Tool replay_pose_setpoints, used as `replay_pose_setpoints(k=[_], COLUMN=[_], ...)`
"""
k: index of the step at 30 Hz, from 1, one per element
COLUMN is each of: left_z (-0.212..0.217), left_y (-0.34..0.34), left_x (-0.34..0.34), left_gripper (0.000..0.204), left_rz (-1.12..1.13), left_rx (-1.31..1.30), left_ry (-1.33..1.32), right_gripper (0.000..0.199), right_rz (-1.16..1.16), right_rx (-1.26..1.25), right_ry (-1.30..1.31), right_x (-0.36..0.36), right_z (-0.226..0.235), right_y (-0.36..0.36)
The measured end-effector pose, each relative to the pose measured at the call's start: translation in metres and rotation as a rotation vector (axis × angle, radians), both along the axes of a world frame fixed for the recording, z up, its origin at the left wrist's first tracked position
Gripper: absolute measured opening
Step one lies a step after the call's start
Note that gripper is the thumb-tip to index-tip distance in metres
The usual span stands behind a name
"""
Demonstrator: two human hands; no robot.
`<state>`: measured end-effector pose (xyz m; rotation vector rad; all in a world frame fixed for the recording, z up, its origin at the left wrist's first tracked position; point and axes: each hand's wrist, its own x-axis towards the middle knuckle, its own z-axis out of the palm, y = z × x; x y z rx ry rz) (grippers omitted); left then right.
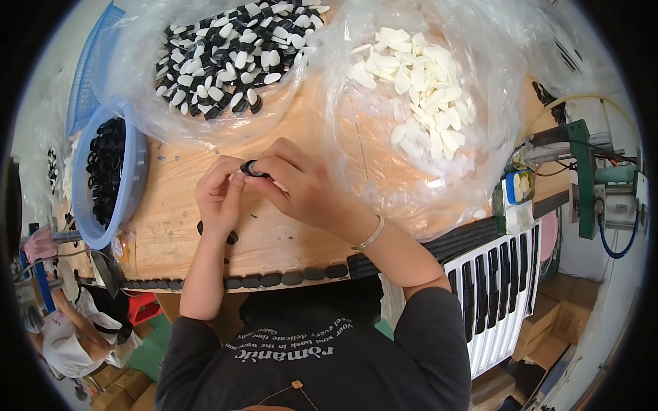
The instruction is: Assembling small plastic components by inserting white plastic pieces into black plastic rings.
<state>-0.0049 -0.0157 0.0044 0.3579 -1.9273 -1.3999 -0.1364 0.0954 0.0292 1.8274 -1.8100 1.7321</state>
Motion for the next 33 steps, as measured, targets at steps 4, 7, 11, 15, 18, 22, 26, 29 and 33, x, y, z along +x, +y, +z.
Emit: replay_pose_setpoints(k=[4, 7, 11, 15, 18, 22, 26, 29, 33], left_z=[-0.003, 0.014, 0.007, 0.004, 0.003, 0.007, 0.005, 0.005, 0.006], left_y=[-0.007, 0.013, 0.002, 0.0, -0.003, 0.0, -0.003, -0.001, 0.002], left_x=[0.0, -0.015, -0.006, -0.004, -0.002, -0.005, -0.003, -0.002, -0.003], left_gripper=[0.013, 0.025, 0.038, 0.043, 0.045, 0.047, 0.048, 0.047, 0.045], left_rz=[-0.035, 0.187, 0.151, 0.167, 0.191, 0.167, 0.137, 0.134, 0.104], left_rx=[-0.101, -0.241, -0.661, -0.576, -0.432, -0.276, -0.265, -0.278, -0.277], left_ry=[-0.079, 0.053, 0.07, 0.092, 0.096, 0.086, 0.092, 0.082, 0.066], right_gripper=[0.016, 0.016, 0.017, 0.015, 0.013, 0.009, 0.008, 0.007, 0.013], right_rz=[-0.006, -0.047, -0.053, -0.011, -0.305, -0.541, -0.565, -0.621, -0.688], right_rx=[0.006, 0.035, 0.078, 0.185, 0.28, 0.58, 0.773, 0.879, 0.895], right_ry=[0.009, -0.023, -0.039, -0.218, -0.228, -0.027, -0.067, -0.169, -0.036], right_x=[0.0, 0.0, 0.004, -0.011, -0.079, -0.142, -0.157, -0.161, -0.158], right_z=[0.001, -0.001, 0.001, 0.009, 0.006, -0.007, -0.003, 0.001, -0.007], right_y=[-0.001, 0.001, 0.001, 0.004, 0.014, 0.049, 0.068, 0.073, 0.074])
